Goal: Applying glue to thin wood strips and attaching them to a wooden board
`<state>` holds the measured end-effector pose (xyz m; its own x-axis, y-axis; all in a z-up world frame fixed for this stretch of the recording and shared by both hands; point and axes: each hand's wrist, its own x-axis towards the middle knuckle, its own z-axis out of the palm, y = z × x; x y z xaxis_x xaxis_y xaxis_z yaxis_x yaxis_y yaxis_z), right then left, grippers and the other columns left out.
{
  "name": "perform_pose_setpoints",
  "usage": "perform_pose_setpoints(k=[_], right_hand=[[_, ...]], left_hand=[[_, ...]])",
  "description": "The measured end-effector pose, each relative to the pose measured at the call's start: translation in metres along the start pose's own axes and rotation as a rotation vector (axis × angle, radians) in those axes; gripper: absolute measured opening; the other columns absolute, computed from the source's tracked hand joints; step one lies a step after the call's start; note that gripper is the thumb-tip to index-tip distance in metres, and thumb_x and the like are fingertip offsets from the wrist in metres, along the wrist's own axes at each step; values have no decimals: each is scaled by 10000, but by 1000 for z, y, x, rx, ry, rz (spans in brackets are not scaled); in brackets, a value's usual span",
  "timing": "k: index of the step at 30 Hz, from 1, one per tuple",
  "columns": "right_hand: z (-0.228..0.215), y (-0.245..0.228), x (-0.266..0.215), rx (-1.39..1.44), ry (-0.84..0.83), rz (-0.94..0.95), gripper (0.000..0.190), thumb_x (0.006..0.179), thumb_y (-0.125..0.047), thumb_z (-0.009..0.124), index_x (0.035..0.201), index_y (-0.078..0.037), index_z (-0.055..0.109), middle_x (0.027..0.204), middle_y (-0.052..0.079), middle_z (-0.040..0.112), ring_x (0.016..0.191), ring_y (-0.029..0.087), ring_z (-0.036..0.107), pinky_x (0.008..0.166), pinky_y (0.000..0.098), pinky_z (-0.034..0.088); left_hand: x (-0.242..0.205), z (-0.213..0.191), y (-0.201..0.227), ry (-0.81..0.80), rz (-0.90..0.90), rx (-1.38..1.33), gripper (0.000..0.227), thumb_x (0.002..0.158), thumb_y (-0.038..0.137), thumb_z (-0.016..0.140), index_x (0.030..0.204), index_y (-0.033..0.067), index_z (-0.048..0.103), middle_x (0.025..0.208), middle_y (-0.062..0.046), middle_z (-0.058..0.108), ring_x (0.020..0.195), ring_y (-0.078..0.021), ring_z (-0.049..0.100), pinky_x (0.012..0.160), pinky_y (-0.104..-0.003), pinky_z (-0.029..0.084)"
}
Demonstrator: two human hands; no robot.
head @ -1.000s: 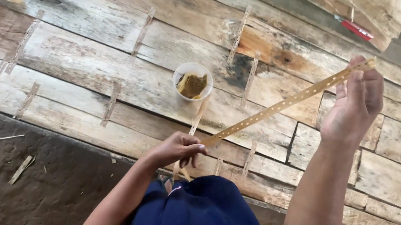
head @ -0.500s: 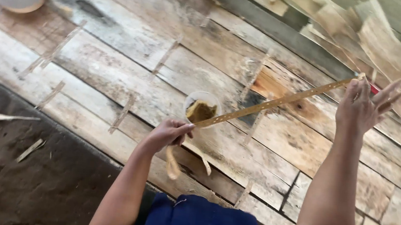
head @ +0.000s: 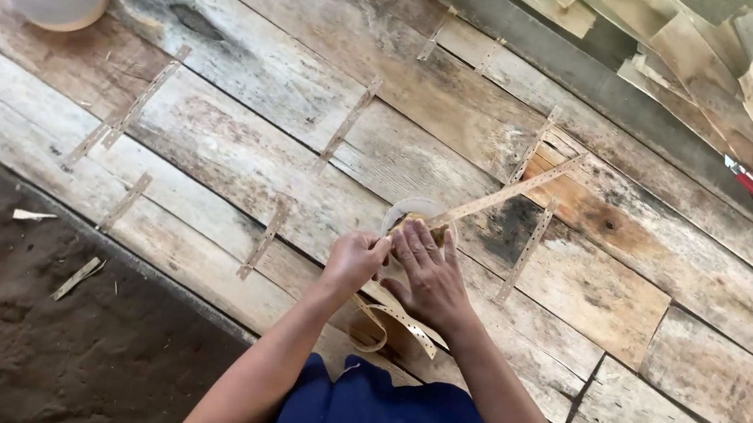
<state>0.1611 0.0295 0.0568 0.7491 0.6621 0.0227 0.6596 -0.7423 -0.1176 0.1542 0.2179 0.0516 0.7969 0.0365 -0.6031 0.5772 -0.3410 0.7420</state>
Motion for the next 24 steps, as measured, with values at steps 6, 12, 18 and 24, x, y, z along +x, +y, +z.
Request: perform_pose_setpoints(k=[6,12,18,24], right_hand=[[20,12,5,-115,5,-69,823,934,-735,463,1550,-191,425,1622,37,411,1519,213,322,1215,638,140],[26,19,3,-169,40,-59,782,924,-645,525,1544,-181,421,1622,32,414,1517,170,329,1231,598,97],[17,20,4,-115,-131,12,858,900,-602,578,1598,-171,327,1668,25,328,1546,181,255,1240,603,64],[-19,11,13,11,-262,55,848,926,-515,547,1607,-128,223,1677,38,253,1555,162,142,1245,562,-20]], left_hand=[[-5,-11,5,-33,8,-31,402,869,486,599,629,183,711,438,-8,578,532,-215,610,595,-316,497],[-47,-39,35,-50,-15,-169,338,834,399,612,610,165,706,404,-14,526,462,-165,507,515,-274,421],[-148,-110,102,58,218,-482,412,914,181,621,526,43,628,321,-105,432,336,-150,359,373,-257,321],[-199,-121,89,-59,614,-601,366,921,30,575,565,63,655,392,-3,539,251,-75,385,218,-196,300]])
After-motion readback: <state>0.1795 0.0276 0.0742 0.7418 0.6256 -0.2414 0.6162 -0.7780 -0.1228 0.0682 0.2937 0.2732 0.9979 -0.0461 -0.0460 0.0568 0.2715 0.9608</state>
